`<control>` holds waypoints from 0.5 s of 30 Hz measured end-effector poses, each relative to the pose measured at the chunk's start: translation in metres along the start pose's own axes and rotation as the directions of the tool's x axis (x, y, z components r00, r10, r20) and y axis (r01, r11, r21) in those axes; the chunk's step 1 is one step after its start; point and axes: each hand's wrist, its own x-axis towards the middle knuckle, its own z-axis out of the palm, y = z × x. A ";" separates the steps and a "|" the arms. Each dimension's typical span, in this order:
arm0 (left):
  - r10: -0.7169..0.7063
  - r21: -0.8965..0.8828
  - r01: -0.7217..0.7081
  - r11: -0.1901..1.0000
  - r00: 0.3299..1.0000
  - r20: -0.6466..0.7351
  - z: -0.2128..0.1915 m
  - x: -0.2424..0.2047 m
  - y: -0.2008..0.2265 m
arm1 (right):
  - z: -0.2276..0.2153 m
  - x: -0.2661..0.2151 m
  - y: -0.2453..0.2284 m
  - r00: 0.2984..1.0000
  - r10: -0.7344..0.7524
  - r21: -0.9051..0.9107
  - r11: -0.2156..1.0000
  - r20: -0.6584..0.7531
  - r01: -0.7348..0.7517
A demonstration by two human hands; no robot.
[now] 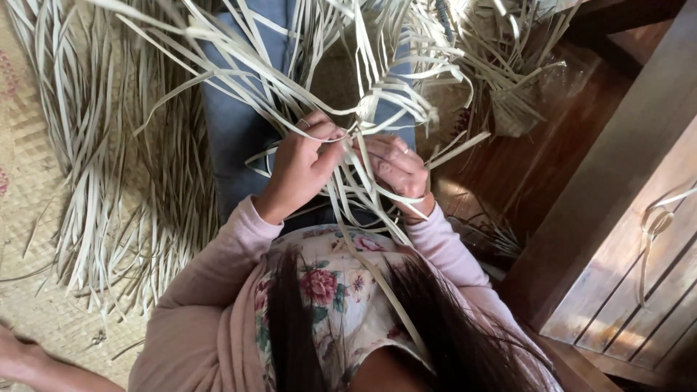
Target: Weaving thin flexible strips together to create a basket or mat structure.
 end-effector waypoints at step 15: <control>0.223 0.377 -0.146 0.915 0.960 -0.169 0.013 0.001 -0.001 | -0.010 0.028 0.008 0.900 0.412 0.386 0.814 0.141 -0.434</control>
